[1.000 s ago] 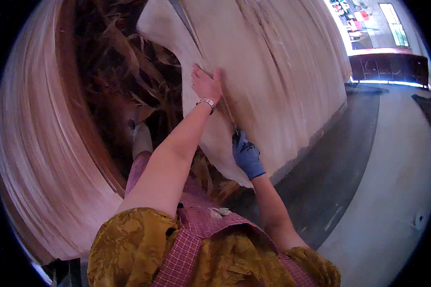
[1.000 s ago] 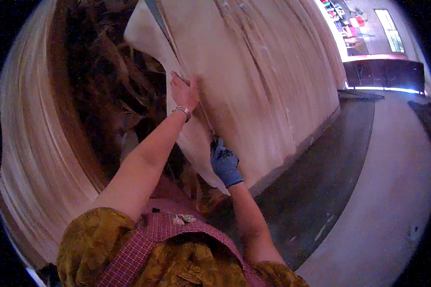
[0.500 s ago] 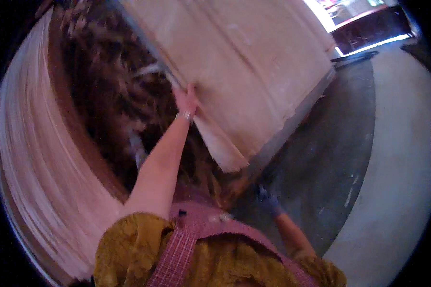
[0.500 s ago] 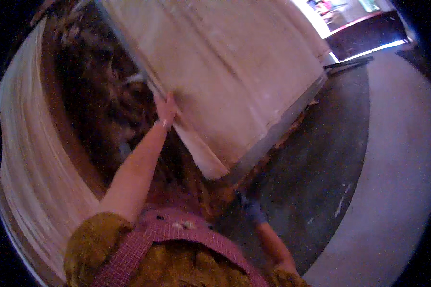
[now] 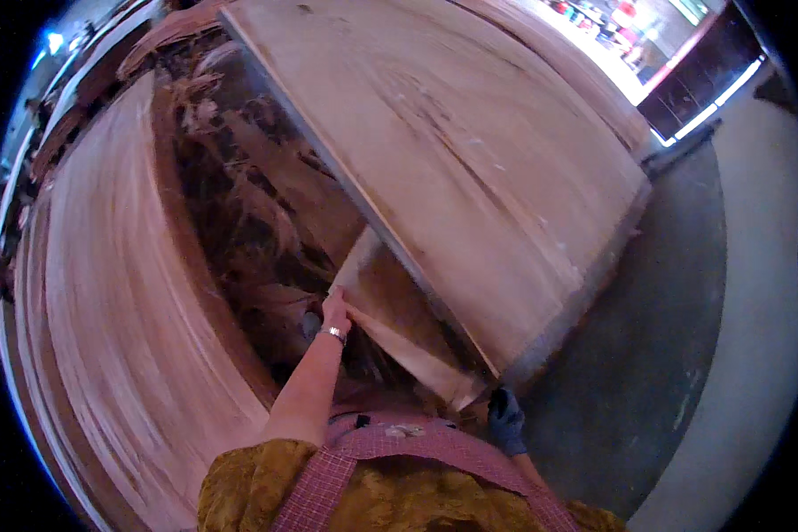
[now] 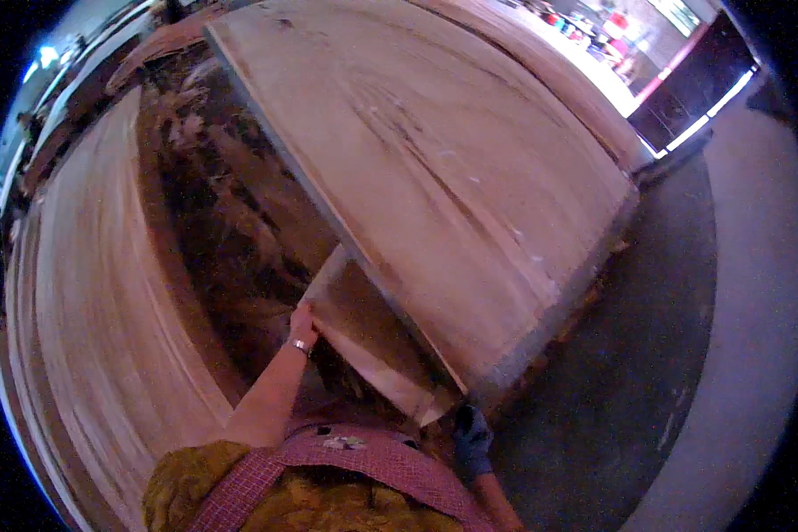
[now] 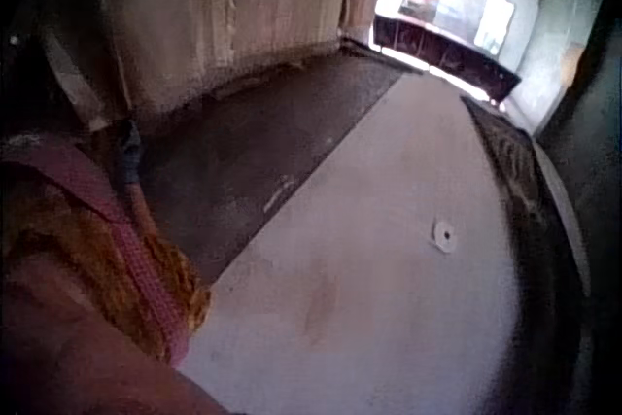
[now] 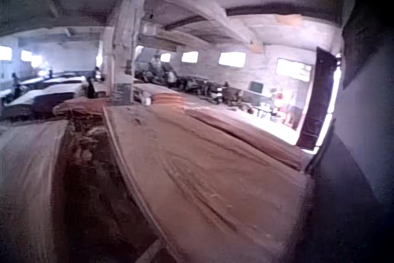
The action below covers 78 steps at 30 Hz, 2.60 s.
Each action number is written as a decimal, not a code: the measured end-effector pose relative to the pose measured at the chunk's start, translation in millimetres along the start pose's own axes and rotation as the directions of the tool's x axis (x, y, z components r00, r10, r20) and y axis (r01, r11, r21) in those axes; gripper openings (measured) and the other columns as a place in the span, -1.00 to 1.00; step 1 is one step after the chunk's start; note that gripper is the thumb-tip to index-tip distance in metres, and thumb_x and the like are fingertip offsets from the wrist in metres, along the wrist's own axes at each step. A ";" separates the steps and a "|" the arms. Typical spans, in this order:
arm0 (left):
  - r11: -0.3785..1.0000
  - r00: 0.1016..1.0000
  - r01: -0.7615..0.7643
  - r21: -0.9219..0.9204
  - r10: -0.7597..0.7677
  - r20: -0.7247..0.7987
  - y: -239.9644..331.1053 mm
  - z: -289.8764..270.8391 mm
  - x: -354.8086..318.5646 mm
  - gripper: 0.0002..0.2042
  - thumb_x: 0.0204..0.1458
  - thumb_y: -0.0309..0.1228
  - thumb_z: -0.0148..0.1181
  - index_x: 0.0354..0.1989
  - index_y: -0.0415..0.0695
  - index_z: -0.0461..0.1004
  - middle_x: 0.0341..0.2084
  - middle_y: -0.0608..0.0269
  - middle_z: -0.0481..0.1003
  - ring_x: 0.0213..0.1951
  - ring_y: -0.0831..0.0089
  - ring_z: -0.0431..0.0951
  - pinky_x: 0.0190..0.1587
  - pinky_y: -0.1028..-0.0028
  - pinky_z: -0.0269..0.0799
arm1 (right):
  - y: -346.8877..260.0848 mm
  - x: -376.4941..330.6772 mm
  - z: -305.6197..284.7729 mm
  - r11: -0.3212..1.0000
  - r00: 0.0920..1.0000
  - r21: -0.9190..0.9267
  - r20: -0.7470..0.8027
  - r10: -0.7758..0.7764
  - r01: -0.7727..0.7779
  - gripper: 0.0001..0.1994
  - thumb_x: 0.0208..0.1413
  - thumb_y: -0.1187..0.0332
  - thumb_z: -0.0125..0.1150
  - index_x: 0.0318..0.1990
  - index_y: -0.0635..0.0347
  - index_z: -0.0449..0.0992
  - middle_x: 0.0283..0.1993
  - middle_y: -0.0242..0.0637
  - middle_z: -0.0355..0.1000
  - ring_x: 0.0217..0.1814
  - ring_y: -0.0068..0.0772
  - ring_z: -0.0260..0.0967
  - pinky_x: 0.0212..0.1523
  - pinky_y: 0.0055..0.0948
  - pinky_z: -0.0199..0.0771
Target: The person uses a hand tool to cut and peel thin strips of wood veneer from larger sheets, discarding the scraps onto the floor.
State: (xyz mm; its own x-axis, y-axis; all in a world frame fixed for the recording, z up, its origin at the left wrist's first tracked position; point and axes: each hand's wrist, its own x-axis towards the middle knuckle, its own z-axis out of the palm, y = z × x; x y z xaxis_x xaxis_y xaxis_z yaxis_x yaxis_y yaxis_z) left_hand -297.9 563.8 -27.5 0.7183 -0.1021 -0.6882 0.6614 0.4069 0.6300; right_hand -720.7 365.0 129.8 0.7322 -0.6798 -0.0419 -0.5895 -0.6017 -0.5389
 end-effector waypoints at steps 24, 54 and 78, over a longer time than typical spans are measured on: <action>0.704 0.704 -0.710 0.021 0.709 0.040 701.9 -204.5 -10.1 -0.66 0.24 -0.23 0.10 0.04 -0.21 0.47 -0.03 0.23 0.53 0.02 0.40 0.50 0.15 0.37 0.38 | -499.6 325.3 306.3 0.765 0.851 0.482 0.074 -0.521 0.426 -0.74 0.08 0.38 0.24 -0.07 0.20 0.49 -0.03 0.00 0.46 -0.07 0.04 0.46 -0.04 -0.20 0.48; 0.523 0.458 -0.845 0.114 0.816 -0.353 1106.2 -257.8 216.1 -0.56 0.30 -0.13 -0.10 0.18 -0.19 0.35 0.15 0.13 0.39 0.15 0.31 0.38 0.23 0.29 0.27 | -1218.2 720.6 744.5 0.460 0.277 0.497 0.399 -0.874 0.735 -0.64 0.25 0.21 -0.06 0.15 -0.01 0.42 0.02 -0.10 0.42 0.13 -0.11 0.35 0.09 0.02 0.30; 0.484 0.482 -0.874 0.056 0.844 0.234 1726.6 -7.8 721.5 -0.47 0.27 -0.02 -0.13 0.23 -0.18 0.29 0.23 0.08 0.29 0.23 0.21 0.27 0.28 0.19 0.18 | -1831.9 1343.4 735.9 0.177 0.283 0.376 -0.247 -0.927 0.909 -0.65 0.21 0.20 -0.01 0.10 0.03 0.44 0.06 -0.11 0.41 0.21 -0.09 0.30 0.25 0.08 0.14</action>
State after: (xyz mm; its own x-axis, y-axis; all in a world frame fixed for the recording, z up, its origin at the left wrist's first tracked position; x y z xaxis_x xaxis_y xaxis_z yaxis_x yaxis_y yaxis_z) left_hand 1360.7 1199.8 561.0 0.9553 0.0814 0.2844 -0.2957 0.2353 0.9259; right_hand 1593.9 862.7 441.6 0.6691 0.2615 0.6956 0.6897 -0.5670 -0.4503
